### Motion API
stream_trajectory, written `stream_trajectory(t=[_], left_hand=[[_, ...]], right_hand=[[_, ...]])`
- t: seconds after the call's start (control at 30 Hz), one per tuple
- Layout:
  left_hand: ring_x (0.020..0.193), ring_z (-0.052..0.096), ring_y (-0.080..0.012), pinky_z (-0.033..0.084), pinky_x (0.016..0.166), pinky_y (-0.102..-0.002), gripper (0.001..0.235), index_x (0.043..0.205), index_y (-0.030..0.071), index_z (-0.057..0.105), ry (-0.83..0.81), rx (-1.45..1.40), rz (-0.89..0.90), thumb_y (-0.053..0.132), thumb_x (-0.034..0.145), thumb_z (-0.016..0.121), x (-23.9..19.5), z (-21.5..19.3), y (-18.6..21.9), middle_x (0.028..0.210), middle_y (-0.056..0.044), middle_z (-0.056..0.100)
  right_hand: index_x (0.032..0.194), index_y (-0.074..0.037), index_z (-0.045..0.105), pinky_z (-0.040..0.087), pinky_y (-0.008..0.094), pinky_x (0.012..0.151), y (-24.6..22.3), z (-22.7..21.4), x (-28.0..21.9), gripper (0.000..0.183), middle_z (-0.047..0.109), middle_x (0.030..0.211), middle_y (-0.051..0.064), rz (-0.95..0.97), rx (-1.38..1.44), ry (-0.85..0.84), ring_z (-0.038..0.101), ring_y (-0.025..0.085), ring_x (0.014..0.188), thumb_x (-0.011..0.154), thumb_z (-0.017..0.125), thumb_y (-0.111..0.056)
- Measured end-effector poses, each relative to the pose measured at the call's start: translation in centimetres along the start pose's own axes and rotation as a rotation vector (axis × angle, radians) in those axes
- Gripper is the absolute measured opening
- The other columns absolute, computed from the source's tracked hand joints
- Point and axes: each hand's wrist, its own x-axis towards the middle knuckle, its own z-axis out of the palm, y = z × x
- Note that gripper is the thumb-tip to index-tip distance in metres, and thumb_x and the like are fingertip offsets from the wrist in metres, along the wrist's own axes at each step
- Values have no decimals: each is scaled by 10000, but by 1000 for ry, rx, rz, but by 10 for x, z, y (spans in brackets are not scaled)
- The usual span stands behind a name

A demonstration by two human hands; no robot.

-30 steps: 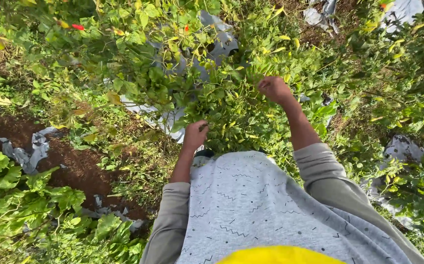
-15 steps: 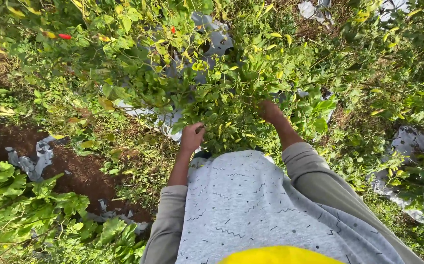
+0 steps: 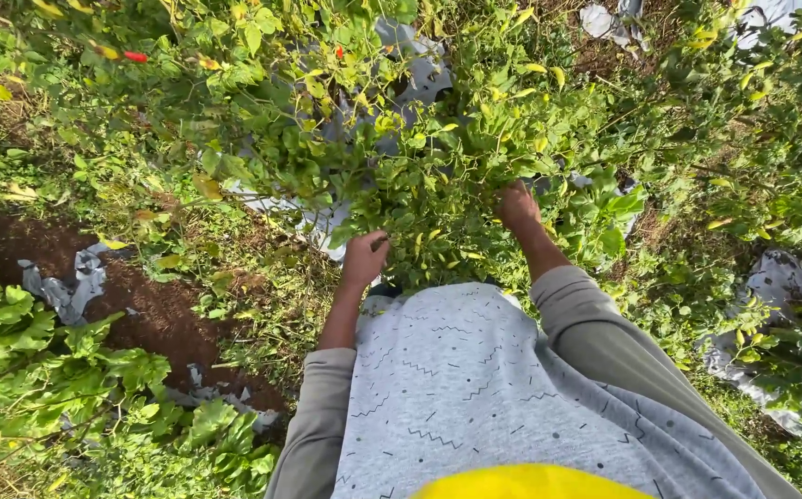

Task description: Harvesting chili peppers by hand from plants in an agricultural field.

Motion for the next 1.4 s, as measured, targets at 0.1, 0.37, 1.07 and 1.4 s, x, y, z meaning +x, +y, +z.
stream_trajectory(t=[0.1, 0.37, 1.07, 1.4], left_hand=[[603, 717, -274, 589, 751, -425, 231, 1123, 18, 767, -10, 9, -20, 104, 946, 646, 4, 2, -7, 574, -127, 688], [613, 711, -266, 582, 752, -429, 291, 1196, -32, 730, -15, 25, -47, 107, 953, 651, 5, 3, -9, 585, -136, 690], [595, 703, -252, 583, 726, -416, 260, 1179, -4, 742, -17, 34, -44, 101, 967, 633, 3, 4, -25, 577, -126, 688], [623, 713, -259, 585, 759, -421, 239, 1164, 15, 753, -29, 62, -40, 108, 982, 629, 7, 6, -24, 595, -120, 696]], right_hand=[[1242, -279, 747, 543, 509, 1070, -6, -16, -16, 307, 548, 1366, 99, -4, 36, 2, 603, 356, 1270, 939, 759, -328], [1171, -237, 618, 574, 538, 966, 12, -2, -10, 205, 734, 1126, 136, 68, 276, 111, 704, 386, 1103, 973, 638, -185], [1211, -151, 727, 592, 536, 961, 30, 28, 8, 245, 740, 1137, 104, 66, 555, 127, 680, 338, 1146, 976, 732, -221], [1078, -153, 775, 629, 498, 829, 50, 28, 15, 164, 761, 942, 60, 166, 598, 217, 744, 284, 928, 931, 711, -184]])
